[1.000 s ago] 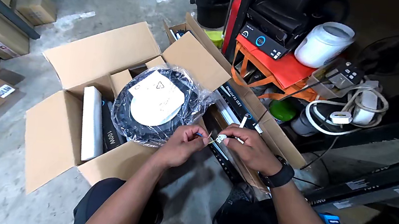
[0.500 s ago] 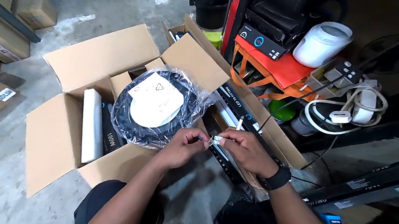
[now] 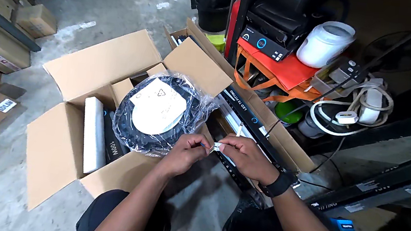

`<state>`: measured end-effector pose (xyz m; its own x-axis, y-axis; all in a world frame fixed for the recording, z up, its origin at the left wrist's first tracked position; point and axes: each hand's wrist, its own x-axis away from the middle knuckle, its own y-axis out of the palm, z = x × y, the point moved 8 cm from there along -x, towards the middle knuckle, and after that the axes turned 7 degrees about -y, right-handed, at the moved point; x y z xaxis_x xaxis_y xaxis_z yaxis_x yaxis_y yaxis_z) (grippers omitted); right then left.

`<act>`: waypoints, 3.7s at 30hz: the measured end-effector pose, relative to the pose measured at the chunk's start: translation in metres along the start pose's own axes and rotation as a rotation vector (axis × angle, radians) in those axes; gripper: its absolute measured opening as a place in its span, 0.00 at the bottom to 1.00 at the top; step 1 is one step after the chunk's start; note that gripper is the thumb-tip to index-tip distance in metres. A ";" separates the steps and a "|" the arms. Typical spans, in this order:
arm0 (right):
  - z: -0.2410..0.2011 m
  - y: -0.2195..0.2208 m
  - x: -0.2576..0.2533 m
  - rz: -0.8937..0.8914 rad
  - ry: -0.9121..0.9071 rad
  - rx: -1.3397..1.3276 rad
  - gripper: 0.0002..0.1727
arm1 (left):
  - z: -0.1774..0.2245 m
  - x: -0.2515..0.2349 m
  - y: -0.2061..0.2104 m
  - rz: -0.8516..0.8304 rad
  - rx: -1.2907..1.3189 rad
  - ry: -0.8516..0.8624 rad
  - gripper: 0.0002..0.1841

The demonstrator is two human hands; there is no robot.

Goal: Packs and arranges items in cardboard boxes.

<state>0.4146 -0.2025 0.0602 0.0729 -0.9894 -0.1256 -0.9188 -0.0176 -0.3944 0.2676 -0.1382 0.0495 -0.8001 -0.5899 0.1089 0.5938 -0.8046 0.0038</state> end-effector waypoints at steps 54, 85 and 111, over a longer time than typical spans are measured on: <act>-0.003 0.007 0.005 -0.265 -0.061 0.048 0.17 | -0.001 0.003 0.006 -0.182 -0.152 0.044 0.06; -0.001 0.011 0.007 -0.321 0.014 0.020 0.16 | -0.004 0.004 0.008 -0.249 -0.156 0.037 0.05; -0.001 0.009 0.008 -0.320 0.032 0.031 0.16 | -0.005 0.002 0.008 -0.216 -0.151 0.019 0.05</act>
<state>0.4062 -0.2109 0.0566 0.3437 -0.9383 0.0382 -0.8388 -0.3251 -0.4367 0.2701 -0.1463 0.0451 -0.9092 -0.4034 0.1033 0.3906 -0.9122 -0.1239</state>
